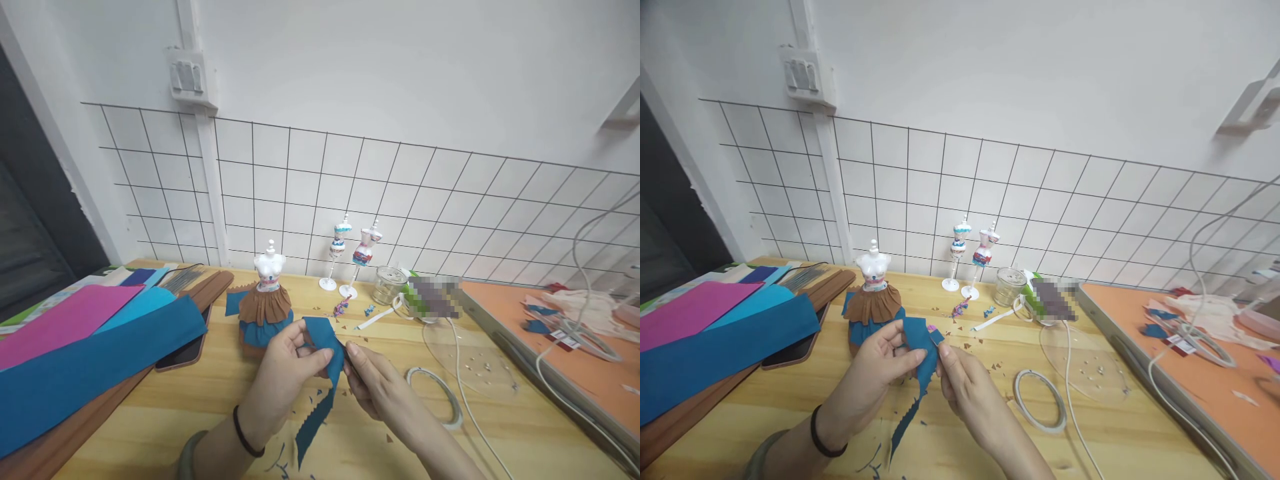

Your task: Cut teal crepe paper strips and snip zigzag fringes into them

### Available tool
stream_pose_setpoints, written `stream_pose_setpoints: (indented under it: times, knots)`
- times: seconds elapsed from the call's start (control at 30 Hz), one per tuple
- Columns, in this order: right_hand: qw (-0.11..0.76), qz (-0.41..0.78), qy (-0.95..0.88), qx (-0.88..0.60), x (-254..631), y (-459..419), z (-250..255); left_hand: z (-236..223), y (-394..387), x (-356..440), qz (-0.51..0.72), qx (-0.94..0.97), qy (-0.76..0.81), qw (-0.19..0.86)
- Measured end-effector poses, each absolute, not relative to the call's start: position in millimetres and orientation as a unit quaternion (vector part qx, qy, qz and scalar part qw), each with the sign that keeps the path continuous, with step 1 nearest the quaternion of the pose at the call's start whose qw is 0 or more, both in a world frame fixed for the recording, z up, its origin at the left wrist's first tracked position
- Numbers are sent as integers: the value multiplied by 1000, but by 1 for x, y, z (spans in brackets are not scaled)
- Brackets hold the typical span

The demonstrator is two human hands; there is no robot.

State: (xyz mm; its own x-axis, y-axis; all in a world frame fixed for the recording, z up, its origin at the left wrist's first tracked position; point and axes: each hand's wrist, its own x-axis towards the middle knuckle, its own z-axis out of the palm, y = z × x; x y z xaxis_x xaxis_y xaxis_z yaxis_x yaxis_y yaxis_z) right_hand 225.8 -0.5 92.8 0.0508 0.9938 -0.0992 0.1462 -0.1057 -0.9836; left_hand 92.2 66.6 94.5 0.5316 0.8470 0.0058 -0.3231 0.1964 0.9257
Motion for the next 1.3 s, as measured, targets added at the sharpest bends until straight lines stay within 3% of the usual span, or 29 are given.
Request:
stream_pose_setpoints:
  times: [1.3]
  knots:
    - [500, 463, -449, -578, 223, 2, 100, 78, 51, 102, 405, 347, 180, 826]
